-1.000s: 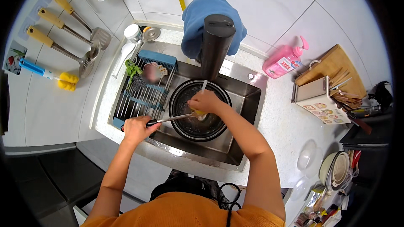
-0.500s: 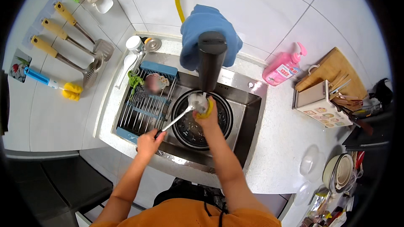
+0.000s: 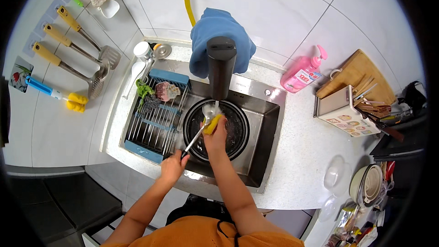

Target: The person washes an inner pot using a sponge under running water in a sink, rotating the pot to scrub both the interior and exterior surfaces.

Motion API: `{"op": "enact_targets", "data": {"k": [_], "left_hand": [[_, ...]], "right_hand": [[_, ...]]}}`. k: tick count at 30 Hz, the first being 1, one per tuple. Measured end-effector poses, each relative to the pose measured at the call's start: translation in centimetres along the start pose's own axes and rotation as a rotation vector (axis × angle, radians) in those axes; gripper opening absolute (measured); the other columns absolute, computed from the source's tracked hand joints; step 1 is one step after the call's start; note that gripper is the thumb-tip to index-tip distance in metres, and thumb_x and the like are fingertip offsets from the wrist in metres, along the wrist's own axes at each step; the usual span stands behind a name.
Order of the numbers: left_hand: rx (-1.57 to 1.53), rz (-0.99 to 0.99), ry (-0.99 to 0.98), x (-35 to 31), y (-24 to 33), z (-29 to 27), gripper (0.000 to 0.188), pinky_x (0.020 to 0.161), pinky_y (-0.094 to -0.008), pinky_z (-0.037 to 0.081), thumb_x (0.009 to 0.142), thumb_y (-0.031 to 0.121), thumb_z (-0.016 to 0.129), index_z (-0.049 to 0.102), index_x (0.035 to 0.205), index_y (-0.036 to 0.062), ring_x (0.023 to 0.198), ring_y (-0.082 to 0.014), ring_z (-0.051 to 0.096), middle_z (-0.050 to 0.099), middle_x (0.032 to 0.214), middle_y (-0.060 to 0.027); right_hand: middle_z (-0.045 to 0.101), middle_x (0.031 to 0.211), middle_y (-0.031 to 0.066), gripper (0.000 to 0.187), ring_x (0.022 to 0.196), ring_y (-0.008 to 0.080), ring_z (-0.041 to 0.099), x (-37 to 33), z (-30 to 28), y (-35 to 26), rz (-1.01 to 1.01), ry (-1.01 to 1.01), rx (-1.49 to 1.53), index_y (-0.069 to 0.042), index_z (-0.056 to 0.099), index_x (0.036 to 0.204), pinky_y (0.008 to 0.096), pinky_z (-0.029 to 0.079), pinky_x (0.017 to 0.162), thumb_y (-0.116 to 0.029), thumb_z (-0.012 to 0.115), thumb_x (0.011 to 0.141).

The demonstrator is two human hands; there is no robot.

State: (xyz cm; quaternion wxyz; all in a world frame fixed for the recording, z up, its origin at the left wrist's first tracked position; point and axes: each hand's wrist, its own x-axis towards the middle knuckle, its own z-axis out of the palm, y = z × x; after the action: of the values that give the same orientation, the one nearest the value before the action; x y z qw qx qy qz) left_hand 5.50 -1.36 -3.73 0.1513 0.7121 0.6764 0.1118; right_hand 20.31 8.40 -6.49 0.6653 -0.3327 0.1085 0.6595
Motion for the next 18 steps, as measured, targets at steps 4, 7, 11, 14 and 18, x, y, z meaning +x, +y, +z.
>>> {"op": "enact_targets", "data": {"k": [4, 7, 11, 14, 18], "left_hand": [[-0.063, -0.02, -0.068, -0.5, 1.4, 0.2, 0.036, 0.047, -0.045, 0.044, 0.081, 0.039, 0.051, 0.048, 0.074, 0.0039, 0.052, -0.037, 0.056, 0.055, 0.056, -0.0185], [-0.132, -0.038, -0.099, -0.6, 1.9, 0.1, 0.036, 0.049, -0.0462, 0.044, 0.081, 0.038, 0.051, 0.048, 0.075, 0.0029, 0.054, -0.0383, 0.056, 0.055, 0.057, -0.0199], [-0.119, -0.031, -0.155, -0.3, 2.9, -0.1, 0.035, 0.052, -0.0468, 0.045, 0.082, 0.037, 0.05, 0.047, 0.075, 0.0027, 0.057, -0.0392, 0.056, 0.055, 0.057, -0.0206], [-0.107, -0.05, -0.173, 0.2, 3.1, -0.3, 0.034, 0.054, -0.0468, 0.045, 0.081, 0.037, 0.05, 0.048, 0.078, 0.0036, 0.059, -0.0394, 0.056, 0.056, 0.058, -0.0206], [-0.361, -0.093, -0.218, 0.0, 1.4, 0.2, 0.036, 0.054, -0.0467, 0.044, 0.08, 0.04, 0.052, 0.051, 0.086, 0.005, 0.059, -0.0393, 0.055, 0.055, 0.058, -0.0208]], "right_hand": [[0.056, 0.092, 0.0024, 0.021, 0.084, 0.0193, 0.055, 1.1, -1.9, 1.2, -0.109, -0.096, -0.131, -0.012, 0.049, 0.099, 0.0399, 0.045, 0.078, -0.024, 0.055, 0.083], [0.056, 0.081, 0.0025, 0.016, 0.071, 0.0148, 0.056, 0.3, -1.3, 1.3, -0.13, -0.076, -0.222, -0.007, 0.051, 0.093, 0.0281, 0.047, 0.066, -0.015, 0.058, 0.081], [0.055, 0.079, 0.0004, 0.014, 0.068, 0.0088, 0.053, -1.2, -1.9, 2.4, -0.207, -0.058, -0.574, -0.006, 0.051, 0.089, 0.0222, 0.044, 0.06, -0.013, 0.059, 0.08], [0.05, 0.067, -0.0036, 0.013, 0.055, 0.0036, 0.046, -2.5, -1.0, 2.3, -0.262, -0.058, -0.568, -0.007, 0.05, 0.083, 0.0182, 0.036, 0.05, -0.012, 0.061, 0.079], [0.05, 0.064, -0.0031, 0.019, 0.054, 0.0031, 0.042, -1.6, -1.4, 1.7, -0.413, -0.052, -0.894, -0.006, 0.052, 0.075, 0.0196, 0.035, 0.048, -0.021, 0.055, 0.084]]}}
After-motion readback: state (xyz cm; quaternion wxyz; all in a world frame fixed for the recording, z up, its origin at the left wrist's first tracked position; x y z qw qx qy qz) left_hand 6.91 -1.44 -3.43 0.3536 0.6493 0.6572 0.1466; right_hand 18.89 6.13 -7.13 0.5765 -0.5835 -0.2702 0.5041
